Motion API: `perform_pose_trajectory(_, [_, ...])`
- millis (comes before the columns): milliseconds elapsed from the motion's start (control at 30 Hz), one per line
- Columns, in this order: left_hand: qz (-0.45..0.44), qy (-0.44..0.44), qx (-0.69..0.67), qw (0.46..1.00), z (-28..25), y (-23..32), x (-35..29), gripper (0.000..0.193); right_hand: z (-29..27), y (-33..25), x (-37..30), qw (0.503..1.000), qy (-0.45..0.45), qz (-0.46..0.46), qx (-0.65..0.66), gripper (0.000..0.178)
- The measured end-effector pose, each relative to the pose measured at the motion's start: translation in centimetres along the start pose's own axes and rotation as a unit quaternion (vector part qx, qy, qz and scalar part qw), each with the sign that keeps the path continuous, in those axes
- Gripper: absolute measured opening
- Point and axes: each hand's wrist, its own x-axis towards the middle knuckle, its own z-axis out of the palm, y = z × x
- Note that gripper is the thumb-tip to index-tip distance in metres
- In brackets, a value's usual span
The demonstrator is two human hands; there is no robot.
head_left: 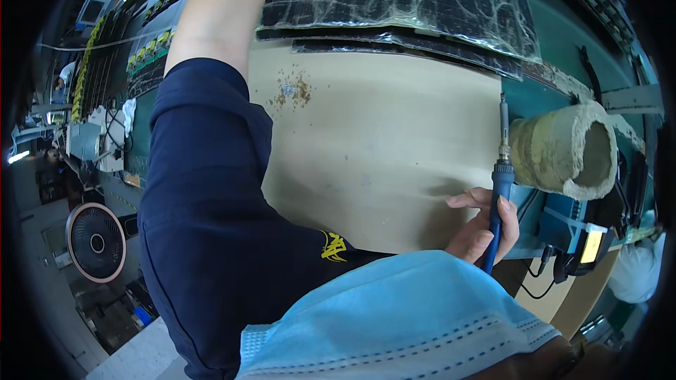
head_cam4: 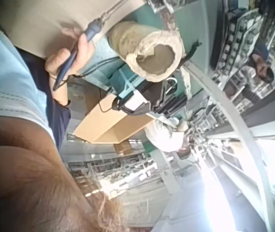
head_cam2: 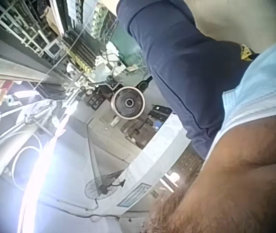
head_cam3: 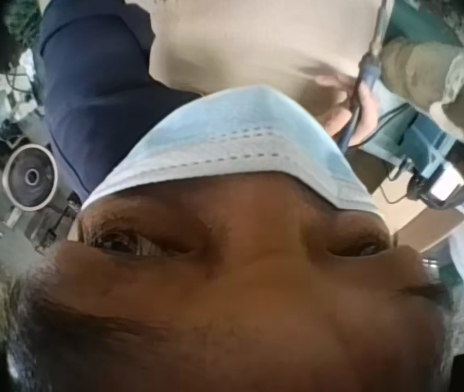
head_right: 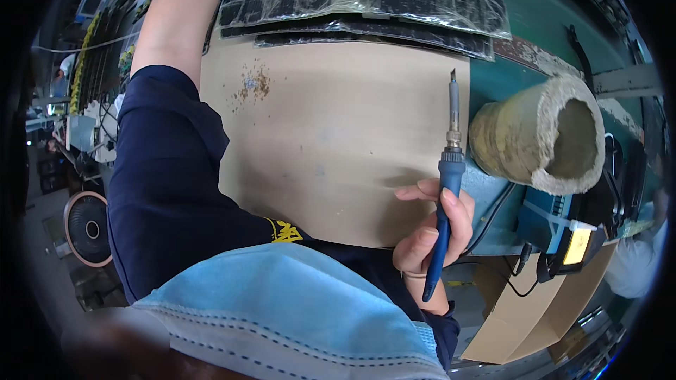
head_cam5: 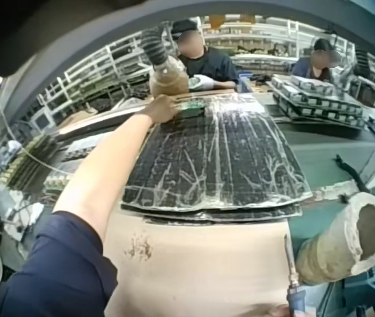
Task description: Soldering components onto multiple printed circuit boards at a manual assembly station.
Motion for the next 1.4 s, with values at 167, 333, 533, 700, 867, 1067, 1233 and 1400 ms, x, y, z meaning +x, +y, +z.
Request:
perform_pose_trajectory(167, [-0.329,0.033,-0.348,0.877,-0.2,-1.1,-7.2,0.026,0.0,-0.3,0.1,0.999,-0.025,0.045,-0.013,0.049])
perform_pose_trajectory(333, [-0.181,-0.255,-0.365,0.877,-1.8,-2.8,-19.0,0.03,0.2,-0.6,0.2,0.996,-0.043,0.069,-0.03,0.051])
perform_pose_trajectory(533, [-0.362,-0.302,-0.207,0.857,1.1,3.7,-27.7,0.082,0.4,-0.8,0.0,0.995,-0.037,0.089,-0.031,0.051])
perform_pose_trajectory(700, [-0.46,-0.28,-0.258,0.802,2.3,8.0,-26.8,0.078,0.5,-0.7,0.1,0.997,-0.055,0.048,-0.031,0.047])
perform_pose_trajectory(867, [-0.543,-0.313,-0.374,0.684,4.9,7.1,-26.5,0.052,-0.8,-1.0,-0.1,0.99,-0.094,-0.1,-0.045,0.039])
perform_pose_trajectory(1067, [-0.461,-0.168,-0.471,0.733,7.3,6.0,-28.2,0.088,-4.0,-1.9,0.2,0.957,0.086,-0.213,-0.176,0.036])
perform_pose_trajectory(1233, [-0.503,-0.198,-0.62,0.568,-1.0,6.1,-29.9,0.08,-5.8,-1.9,1.0,0.955,0.084,-0.065,-0.276,0.035])
perform_pose_trajectory(1400, [-0.481,0.061,-0.804,0.346,-11.8,11.9,-33.2,0.057,-5.0,-1.9,0.4,0.964,0.065,-0.126,-0.224,0.034])
